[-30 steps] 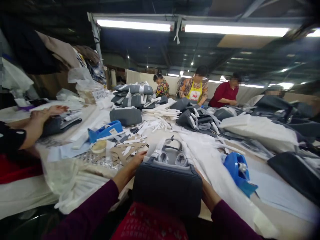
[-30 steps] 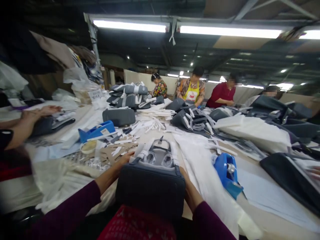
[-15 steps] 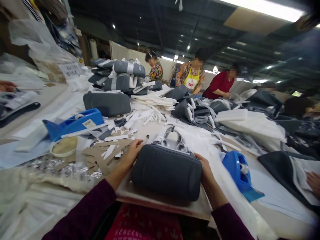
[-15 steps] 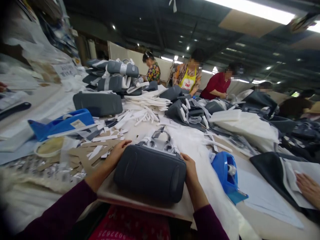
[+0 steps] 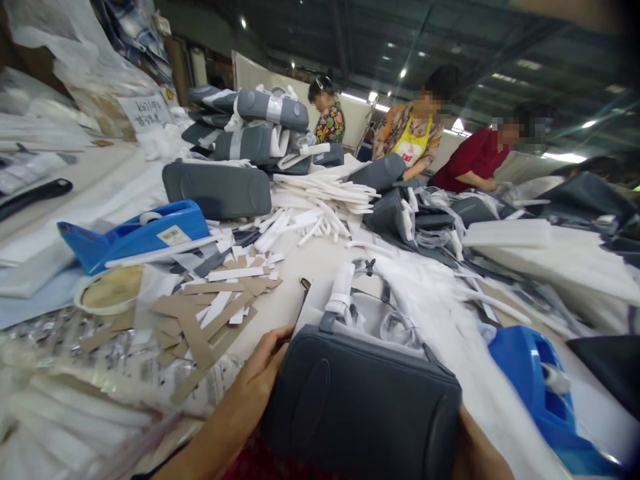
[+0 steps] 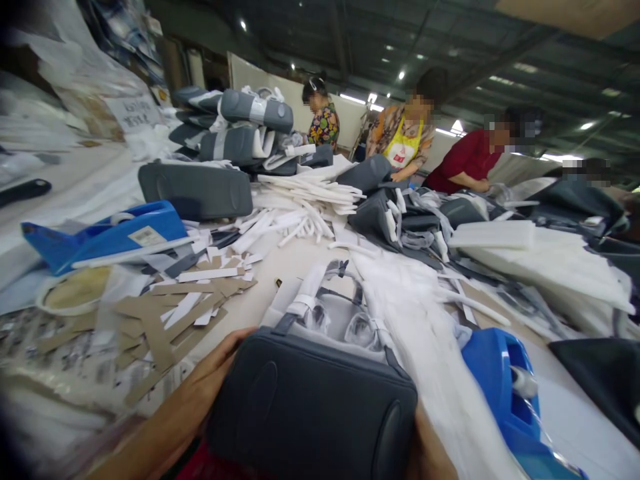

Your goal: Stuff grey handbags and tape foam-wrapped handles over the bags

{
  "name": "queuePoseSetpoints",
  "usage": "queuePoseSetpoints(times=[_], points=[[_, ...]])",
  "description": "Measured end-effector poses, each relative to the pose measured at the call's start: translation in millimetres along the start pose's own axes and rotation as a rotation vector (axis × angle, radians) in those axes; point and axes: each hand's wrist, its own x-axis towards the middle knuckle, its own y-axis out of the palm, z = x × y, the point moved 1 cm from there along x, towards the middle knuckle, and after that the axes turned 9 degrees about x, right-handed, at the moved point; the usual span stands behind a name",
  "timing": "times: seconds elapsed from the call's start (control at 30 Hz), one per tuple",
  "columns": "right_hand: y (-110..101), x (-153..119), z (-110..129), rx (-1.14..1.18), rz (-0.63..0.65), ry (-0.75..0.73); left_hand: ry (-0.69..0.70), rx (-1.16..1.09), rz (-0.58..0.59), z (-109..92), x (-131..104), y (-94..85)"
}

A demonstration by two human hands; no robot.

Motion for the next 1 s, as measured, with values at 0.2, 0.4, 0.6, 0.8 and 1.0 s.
queuePoseSetpoints(times=[0.2, 0.4, 0.6, 0.8, 1.0], points=[[13.1, -8.6, 58.0, -0.697, 0.088, -0.595, 0.265, 0.123, 0.023, -14.2, 8.8, 0.3], [97.8, -0.9, 85.4, -0.931, 0.525, -0.768, 0.289, 0.086, 0.109, -25.9, 17.5, 15.0], [125.2, -6.6, 69.6, -1.059, 0.523, -0.853, 0.282, -0.008, 0.184, -12.7, 13.6, 11.0], [124.0, -17.1, 57.1, -1.134, 0.554, -1.178, 0.280, -0.044, 0.243, 2.2, 12.9, 8.1], [124.8, -15.0, 59.6, -1.027, 0.688, -1.172, 0.381, 0.053, -0.110, 13.9, -6.5, -26.9]])
